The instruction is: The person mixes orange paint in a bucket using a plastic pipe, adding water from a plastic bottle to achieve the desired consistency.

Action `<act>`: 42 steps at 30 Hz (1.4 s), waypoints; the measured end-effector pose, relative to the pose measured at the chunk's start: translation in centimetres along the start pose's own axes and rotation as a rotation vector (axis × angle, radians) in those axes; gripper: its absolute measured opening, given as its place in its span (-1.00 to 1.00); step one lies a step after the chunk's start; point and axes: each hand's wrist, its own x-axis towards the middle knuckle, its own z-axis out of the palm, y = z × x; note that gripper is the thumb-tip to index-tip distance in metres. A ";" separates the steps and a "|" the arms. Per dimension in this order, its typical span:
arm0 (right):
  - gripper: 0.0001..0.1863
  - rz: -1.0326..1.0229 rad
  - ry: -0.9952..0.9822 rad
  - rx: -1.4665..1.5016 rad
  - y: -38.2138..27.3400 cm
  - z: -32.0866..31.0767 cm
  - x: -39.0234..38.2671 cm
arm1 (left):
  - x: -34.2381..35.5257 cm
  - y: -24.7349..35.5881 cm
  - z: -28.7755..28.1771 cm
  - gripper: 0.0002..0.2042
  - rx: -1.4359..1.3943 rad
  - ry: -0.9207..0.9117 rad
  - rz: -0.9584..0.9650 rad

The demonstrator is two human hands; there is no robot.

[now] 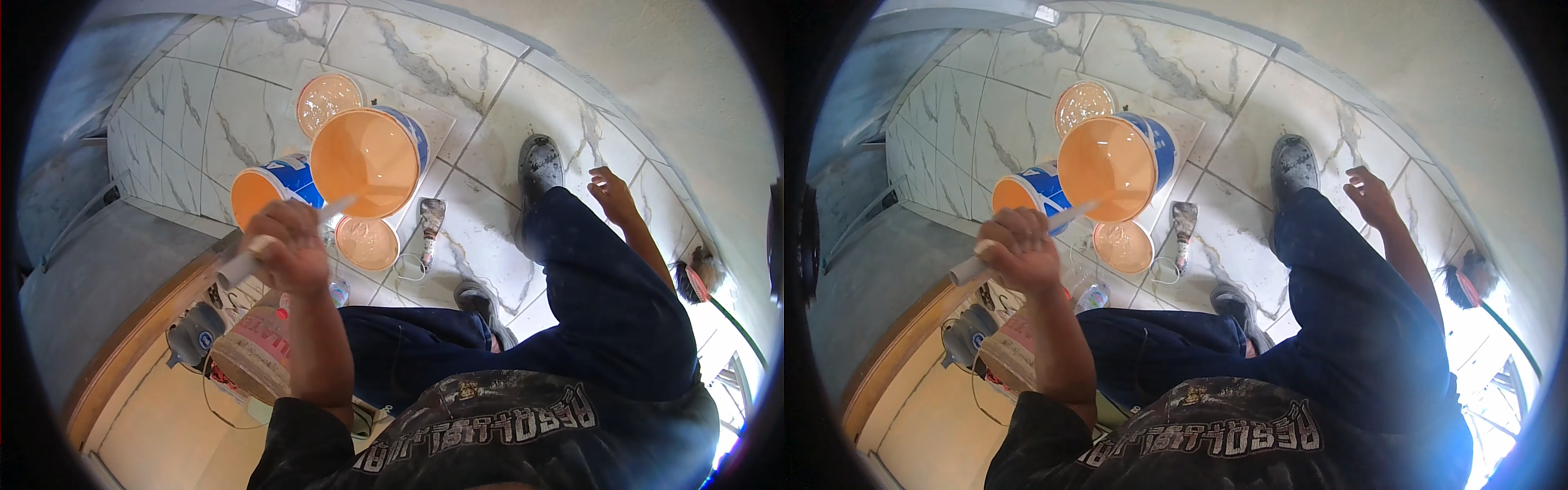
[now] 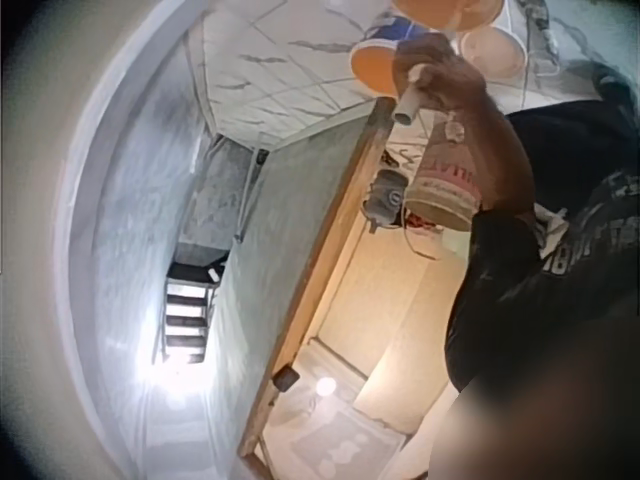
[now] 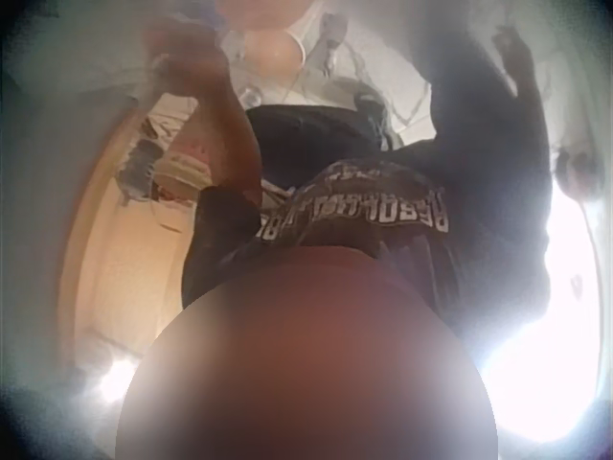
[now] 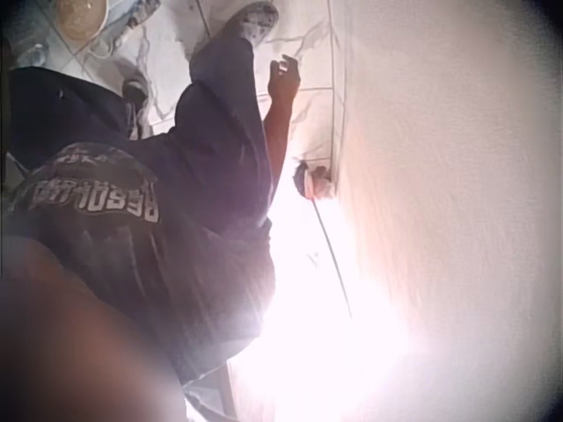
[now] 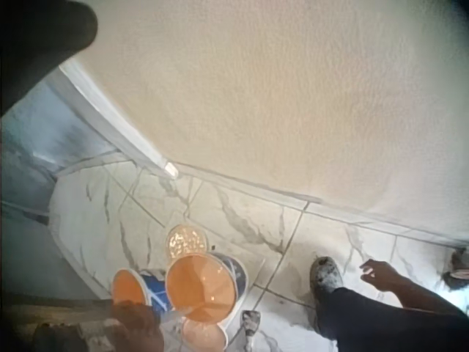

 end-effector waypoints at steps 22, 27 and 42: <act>-0.58 -0.041 -0.009 0.015 0.1 1.0 0.8 | 4.0 -0.6 4.0 -0.57 -0.155 0.083 0.162; -0.58 -0.027 0.002 0.001 0.5 0.3 0.2 | 4.2 -0.4 -1.5 -0.59 -0.035 0.073 0.074; -0.57 -0.013 -0.015 0.003 1.0 0.4 0.2 | 3.5 0.0 -2.7 -0.60 0.072 0.217 0.002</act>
